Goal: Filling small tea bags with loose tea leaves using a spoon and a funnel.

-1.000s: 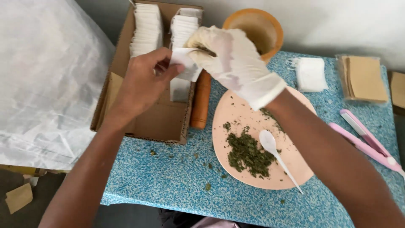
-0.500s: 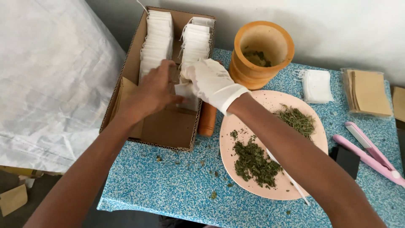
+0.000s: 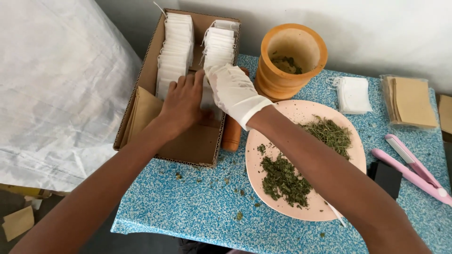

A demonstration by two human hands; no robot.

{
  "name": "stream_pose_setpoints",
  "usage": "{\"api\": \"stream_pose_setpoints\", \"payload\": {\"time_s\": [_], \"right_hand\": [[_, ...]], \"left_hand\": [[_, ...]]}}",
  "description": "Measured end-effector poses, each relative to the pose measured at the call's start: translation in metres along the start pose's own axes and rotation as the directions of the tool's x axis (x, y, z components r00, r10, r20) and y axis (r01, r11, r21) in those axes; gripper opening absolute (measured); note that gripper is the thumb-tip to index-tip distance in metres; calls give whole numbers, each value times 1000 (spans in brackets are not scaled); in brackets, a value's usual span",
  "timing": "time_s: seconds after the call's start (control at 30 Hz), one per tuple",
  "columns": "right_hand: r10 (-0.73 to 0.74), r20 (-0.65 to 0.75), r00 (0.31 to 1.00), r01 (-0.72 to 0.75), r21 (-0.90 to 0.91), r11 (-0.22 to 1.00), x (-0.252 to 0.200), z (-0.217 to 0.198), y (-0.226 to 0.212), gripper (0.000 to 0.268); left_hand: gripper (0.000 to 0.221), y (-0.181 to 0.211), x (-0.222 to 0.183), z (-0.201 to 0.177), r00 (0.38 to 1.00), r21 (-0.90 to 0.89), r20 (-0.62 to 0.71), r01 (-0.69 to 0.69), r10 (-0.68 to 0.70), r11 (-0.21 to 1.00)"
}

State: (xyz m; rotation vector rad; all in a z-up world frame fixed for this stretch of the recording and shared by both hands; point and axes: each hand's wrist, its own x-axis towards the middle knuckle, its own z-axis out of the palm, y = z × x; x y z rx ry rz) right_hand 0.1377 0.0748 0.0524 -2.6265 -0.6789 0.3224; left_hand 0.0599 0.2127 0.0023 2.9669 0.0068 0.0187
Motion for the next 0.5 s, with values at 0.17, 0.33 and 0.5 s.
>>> {"api": "stream_pose_setpoints", "payload": {"time_s": [0.17,0.33,0.5], "right_hand": [[-87,-131,988,89,8,996,-5,-6,2,53],[-166,-249,954,173,5,985,-7,-7,3,46],[-260,-409,875,280,-13,960,-10,-6,-5,37]], "left_hand": [[95,-1,6,5,999,75,-34,-5,8,997],[96,0,1,6,1000,102,-25,-3,5,995],[114,6,-8,0,1000,121,-1,5,-5,993]]}}
